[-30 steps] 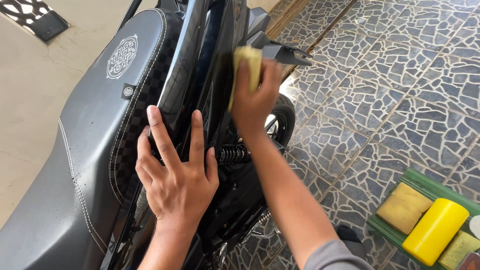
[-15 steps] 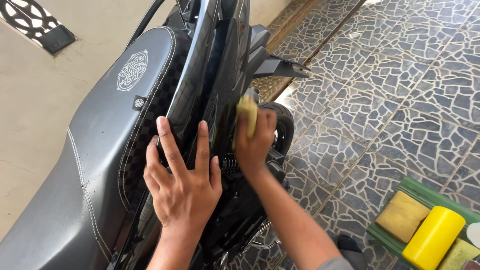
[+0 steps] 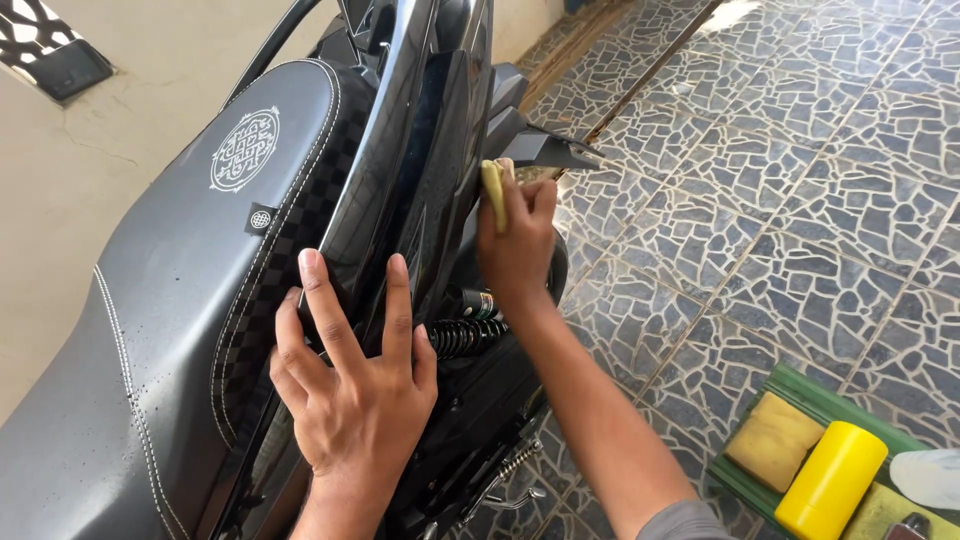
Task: The person cleans the side panel of a black motorcycle using a yellow sponge. They wipe the surface near the seat and rear suspension, occasionally folding the sponge to use a clean side.
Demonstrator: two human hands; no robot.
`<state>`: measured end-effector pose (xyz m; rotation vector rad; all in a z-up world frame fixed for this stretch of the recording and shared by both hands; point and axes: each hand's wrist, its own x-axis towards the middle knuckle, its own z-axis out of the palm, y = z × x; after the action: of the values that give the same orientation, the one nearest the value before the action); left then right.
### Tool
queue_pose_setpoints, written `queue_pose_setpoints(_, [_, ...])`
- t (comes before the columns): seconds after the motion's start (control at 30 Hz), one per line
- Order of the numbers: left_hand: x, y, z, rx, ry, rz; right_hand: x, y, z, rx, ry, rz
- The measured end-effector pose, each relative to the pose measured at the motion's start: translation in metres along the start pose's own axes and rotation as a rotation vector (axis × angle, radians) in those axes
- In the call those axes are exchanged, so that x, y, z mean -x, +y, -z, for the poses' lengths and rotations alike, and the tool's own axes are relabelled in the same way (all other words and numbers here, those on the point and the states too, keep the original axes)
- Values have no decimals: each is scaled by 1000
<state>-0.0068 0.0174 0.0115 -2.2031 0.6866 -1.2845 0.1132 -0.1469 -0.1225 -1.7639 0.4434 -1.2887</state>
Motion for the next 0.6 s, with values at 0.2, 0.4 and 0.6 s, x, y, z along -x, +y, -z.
queue_pose_setpoints(0.2, [3,2,-5,5,-22,14,-103,74,-25,232,-98,-101])
queue_pose_setpoints(0.4, [2,4,-6,23,3,57,-105,26,5,325,-345,-210])
queue_pose_setpoints(0.6, [1,5,-3,15,8,56,-95,-34,62,230,-654,-338])
